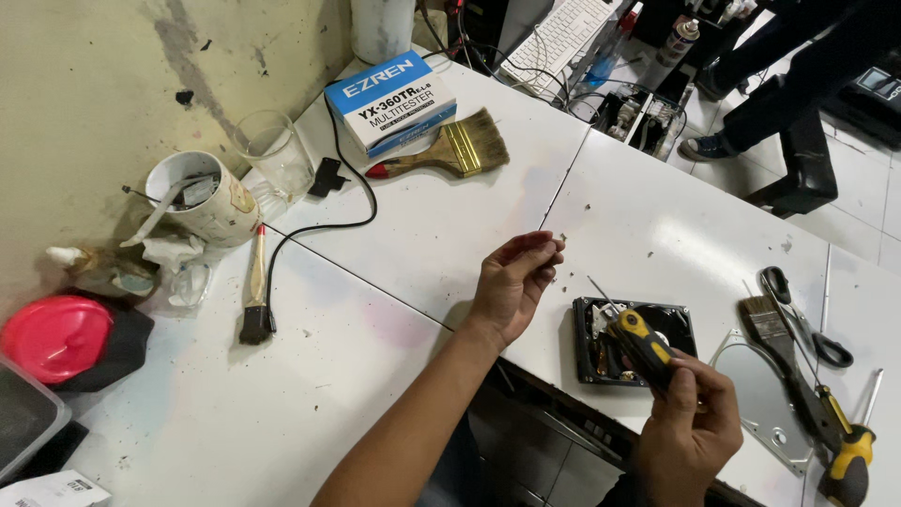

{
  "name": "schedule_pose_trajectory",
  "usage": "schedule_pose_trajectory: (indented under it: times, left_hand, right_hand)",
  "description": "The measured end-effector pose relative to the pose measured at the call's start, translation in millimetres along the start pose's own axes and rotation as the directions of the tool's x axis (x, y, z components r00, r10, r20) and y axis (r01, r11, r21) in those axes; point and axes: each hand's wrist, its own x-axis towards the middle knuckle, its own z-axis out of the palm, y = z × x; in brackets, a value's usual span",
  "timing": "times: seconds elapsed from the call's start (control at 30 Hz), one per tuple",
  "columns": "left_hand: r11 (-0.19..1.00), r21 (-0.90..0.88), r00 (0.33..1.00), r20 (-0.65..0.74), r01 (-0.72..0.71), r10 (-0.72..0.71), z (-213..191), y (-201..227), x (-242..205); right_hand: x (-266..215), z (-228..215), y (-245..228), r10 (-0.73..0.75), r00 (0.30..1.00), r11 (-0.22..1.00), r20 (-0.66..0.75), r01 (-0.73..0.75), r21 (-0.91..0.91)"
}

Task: The person uses a screwdriver to remove screws from the casing of a hard drive. They then use their hands to lift and remove the top cover, exposing the internal platters and actuator arm. The person continues to manipulate the internal components and the casing with their hands.

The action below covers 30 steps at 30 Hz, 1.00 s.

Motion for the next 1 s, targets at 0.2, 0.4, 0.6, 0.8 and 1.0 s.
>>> schedule_pose_trajectory:
  times: [0.2, 0.4, 0.6, 0.8, 1.0]
  left_hand:
    - [0.998, 0.004, 0.997, -0.047, 0.057, -0.056, 13, 0, -15]
    - [0.994, -0.046, 0.993, -0.042, 0.104, -0.106, 15, -6, -21]
    - [0.989, -0.080, 0.991, 0.042, 0.128, -0.124, 9, -10, -18]
    - [0.989, -0.079, 0.993, 0.016, 0.121, -0.120, 10, -11, -19]
    - [0.991, -0.098, 0.995, -0.020, 0.097, -0.099, 8, -18, -15]
  right_hand:
    - [-2, 5, -4, -0.008, 0.999, 0.997, 0.048, 0.011, -0.072]
    - [-3, 9, -2, 0.019, 0.999, 0.993, 0.031, -0.016, -0.113]
    - [-1, 15, -8, 0.047, 0.999, 0.994, 0.017, -0.045, -0.097]
    - [-1, 13, -9, 0.029, 0.999, 0.988, 0.043, -0.022, -0.152]
    - [-3, 5, 0, -0.047, 0.994, 0.964, 0.100, 0.071, -0.257]
